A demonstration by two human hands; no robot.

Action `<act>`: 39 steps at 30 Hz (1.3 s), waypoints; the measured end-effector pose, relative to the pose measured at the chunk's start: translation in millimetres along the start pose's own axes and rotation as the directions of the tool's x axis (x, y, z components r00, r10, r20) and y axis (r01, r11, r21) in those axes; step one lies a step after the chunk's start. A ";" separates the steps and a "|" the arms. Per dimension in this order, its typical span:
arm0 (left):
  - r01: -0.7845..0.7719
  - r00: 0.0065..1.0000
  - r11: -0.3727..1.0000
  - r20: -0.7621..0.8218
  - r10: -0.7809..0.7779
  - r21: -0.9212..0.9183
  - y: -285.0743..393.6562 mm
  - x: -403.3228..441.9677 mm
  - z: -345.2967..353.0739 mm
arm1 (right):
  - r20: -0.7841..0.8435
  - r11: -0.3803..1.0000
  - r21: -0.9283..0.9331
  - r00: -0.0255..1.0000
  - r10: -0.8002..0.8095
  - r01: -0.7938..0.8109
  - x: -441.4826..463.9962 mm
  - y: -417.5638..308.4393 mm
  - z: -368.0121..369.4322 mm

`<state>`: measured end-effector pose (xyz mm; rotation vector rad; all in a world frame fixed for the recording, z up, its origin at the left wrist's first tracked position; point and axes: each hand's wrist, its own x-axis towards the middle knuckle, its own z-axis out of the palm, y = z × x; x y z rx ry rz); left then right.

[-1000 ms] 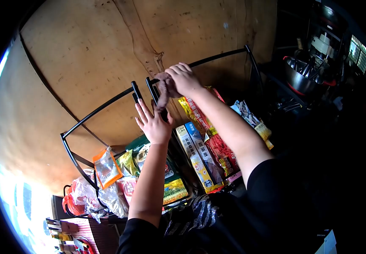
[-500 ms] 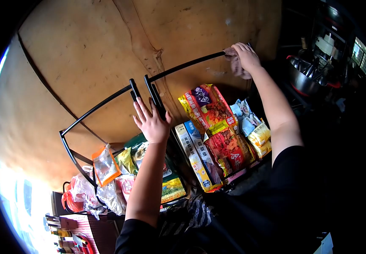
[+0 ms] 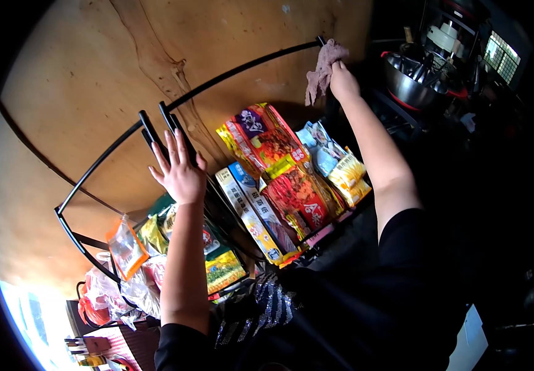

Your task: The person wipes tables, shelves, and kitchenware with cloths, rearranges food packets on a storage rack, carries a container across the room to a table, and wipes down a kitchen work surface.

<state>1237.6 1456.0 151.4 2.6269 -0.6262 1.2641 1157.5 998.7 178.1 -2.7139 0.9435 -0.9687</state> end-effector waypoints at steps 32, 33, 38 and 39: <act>0.000 1.000 0.988 -0.016 -0.003 -0.155 -8.5 -4.8 -2.4 | -0.079 0.061 0.995 0.993 0.087 0.074 -85.0 -191.8 -46.7; -0.003 1.000 0.988 -0.022 -0.001 -0.156 -8.4 -5.4 -1.0 | -0.161 0.214 0.966 0.985 0.059 0.145 -63.2 -209.7 -20.0; -0.013 0.999 0.986 -0.032 0.008 -0.166 -8.7 -3.3 -4.2 | -0.541 0.532 0.510 0.733 -0.412 0.676 -56.0 -305.3 29.0; -0.011 0.999 0.986 -0.031 0.006 -0.164 -8.4 -3.0 -4.3 | -0.537 0.550 0.476 0.722 -0.436 0.686 -60.3 -319.9 38.1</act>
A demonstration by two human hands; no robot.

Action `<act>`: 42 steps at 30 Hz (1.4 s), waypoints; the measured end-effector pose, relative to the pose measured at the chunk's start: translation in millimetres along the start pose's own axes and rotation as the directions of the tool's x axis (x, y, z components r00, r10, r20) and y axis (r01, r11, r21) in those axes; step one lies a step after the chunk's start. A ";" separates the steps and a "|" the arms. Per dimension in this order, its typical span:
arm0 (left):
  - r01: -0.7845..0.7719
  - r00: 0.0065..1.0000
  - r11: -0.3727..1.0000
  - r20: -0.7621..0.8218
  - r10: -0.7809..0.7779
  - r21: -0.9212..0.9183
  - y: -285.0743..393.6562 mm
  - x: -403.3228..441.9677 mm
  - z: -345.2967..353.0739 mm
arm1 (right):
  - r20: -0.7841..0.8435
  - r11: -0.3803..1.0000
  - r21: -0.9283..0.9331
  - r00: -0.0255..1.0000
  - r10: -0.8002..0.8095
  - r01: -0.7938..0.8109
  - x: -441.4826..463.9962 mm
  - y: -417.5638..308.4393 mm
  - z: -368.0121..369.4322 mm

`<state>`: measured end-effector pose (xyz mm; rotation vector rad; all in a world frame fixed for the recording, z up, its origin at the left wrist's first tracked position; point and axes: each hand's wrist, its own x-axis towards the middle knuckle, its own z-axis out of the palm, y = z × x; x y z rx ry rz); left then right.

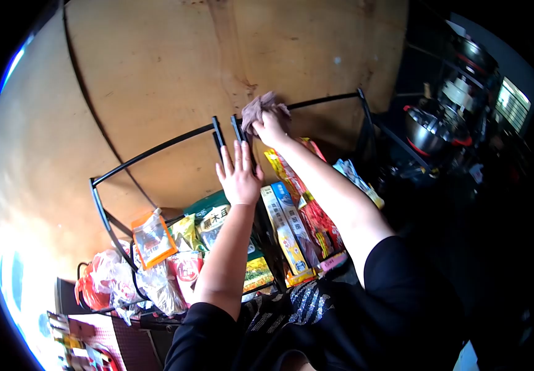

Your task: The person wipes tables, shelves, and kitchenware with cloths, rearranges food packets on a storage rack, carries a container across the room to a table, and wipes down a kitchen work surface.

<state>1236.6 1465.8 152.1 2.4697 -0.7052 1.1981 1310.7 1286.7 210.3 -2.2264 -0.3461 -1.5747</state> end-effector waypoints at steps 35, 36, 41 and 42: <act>0.611 0.784 0.754 -0.313 -0.535 0.240 -343.9 -79.1 -128.3 | -0.231 0.997 0.081 0.973 0.024 -0.006 63.7 -92.5 42.5; 0.647 0.760 0.726 -0.274 -0.589 0.234 -371.2 -88.3 -125.8 | -0.218 0.997 -0.019 0.973 -0.078 0.076 54.5 -101.0 64.8; 0.632 0.772 0.766 0.185 -0.609 -0.118 -450.9 -118.6 -102.8 | 0.315 0.974 -0.210 0.949 -0.017 0.087 32.0 -133.3 77.0; 0.649 0.760 0.716 0.166 -0.629 -0.257 -443.7 -122.1 -106.1 | 0.321 0.973 -0.196 0.946 -0.051 0.119 32.6 -132.9 76.3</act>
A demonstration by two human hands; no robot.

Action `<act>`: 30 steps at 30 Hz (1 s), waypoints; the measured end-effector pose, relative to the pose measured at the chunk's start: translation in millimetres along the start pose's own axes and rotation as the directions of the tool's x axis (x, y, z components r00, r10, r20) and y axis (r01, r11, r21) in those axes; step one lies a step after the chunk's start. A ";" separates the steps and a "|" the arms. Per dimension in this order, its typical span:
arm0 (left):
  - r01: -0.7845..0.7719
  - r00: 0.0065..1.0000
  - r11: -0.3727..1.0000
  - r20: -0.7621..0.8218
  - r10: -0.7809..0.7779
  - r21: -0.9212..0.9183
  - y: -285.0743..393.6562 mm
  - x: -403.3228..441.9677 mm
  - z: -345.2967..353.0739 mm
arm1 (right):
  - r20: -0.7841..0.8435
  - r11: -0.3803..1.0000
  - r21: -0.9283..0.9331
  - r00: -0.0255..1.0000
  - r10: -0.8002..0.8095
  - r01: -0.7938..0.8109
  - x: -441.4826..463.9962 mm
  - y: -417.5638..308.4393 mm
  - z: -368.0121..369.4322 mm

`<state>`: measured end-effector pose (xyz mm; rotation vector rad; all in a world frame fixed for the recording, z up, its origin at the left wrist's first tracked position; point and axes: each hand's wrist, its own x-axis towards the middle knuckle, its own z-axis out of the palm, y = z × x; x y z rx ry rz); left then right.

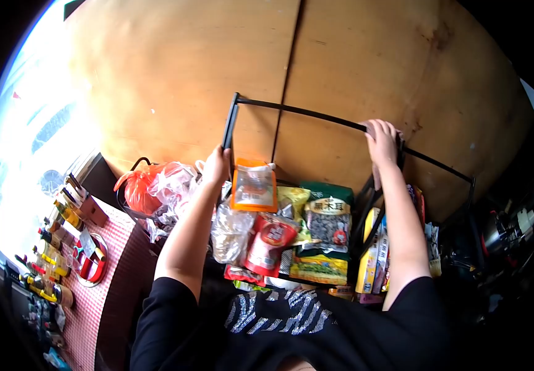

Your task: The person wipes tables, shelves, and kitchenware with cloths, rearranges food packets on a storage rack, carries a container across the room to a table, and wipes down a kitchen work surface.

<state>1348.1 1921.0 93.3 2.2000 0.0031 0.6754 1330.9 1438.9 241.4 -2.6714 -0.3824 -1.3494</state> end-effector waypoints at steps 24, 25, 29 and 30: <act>-0.023 0.999 0.983 -0.042 0.016 -0.181 16.7 -27.2 0.9 | -0.297 0.832 0.413 0.919 -0.261 0.370 100.0 -270.2 154.8; -0.042 0.998 0.982 -0.061 0.031 -0.187 14.3 -27.1 2.3 | -0.246 0.758 0.586 0.954 -0.172 0.288 103.4 -285.5 159.0; -0.007 0.998 0.976 -0.064 -0.007 -0.218 11.4 -27.1 5.0 | -0.305 0.828 0.466 0.935 -0.181 0.312 114.0 -335.5 187.0; -0.031 0.996 0.977 -0.086 0.013 -0.212 8.3 -26.6 9.2 | -0.275 0.852 0.447 0.948 -0.159 0.273 111.1 -339.9 192.3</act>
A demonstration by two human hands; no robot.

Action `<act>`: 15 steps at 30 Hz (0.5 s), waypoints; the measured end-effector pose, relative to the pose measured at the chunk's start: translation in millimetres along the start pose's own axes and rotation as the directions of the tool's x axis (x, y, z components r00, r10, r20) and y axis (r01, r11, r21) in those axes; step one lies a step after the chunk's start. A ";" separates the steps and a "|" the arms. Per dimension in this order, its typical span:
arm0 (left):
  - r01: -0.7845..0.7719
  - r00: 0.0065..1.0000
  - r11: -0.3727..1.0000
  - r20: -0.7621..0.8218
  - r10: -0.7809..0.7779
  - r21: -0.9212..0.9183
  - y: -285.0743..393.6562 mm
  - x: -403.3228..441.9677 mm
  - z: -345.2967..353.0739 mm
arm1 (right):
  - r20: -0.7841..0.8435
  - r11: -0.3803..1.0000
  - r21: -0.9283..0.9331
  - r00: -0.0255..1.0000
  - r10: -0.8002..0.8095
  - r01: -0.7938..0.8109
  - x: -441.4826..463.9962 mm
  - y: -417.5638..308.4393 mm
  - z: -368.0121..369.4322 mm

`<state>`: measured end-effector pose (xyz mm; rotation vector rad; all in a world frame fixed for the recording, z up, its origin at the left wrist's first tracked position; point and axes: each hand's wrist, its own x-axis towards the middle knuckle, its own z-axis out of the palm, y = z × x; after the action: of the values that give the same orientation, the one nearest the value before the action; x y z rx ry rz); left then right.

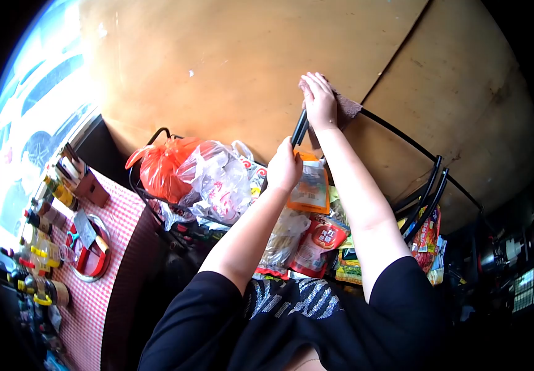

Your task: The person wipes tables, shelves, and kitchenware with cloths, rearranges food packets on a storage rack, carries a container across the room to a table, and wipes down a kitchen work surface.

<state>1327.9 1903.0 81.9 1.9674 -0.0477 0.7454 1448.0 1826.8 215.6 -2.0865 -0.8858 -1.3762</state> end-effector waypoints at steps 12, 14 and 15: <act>-0.037 0.999 0.999 0.019 0.037 0.017 -3.7 3.7 1.6 | 0.224 0.999 0.054 0.975 -0.008 -0.004 -31.1 -44.8 -25.4; -0.098 0.995 0.995 0.033 0.098 -0.005 -8.5 2.0 1.2 | 0.303 1.000 0.014 0.953 -0.003 -0.001 -38.3 -52.6 -30.0; -0.161 0.987 0.987 -0.002 0.161 0.004 -14.4 0.6 5.1 | 0.328 1.000 -0.007 0.944 -0.017 0.021 -43.4 -56.5 -31.3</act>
<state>1335.7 1906.4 69.2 1.9835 -0.2062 0.8524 1374.9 1832.0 189.6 -2.3634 -1.0322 -1.0571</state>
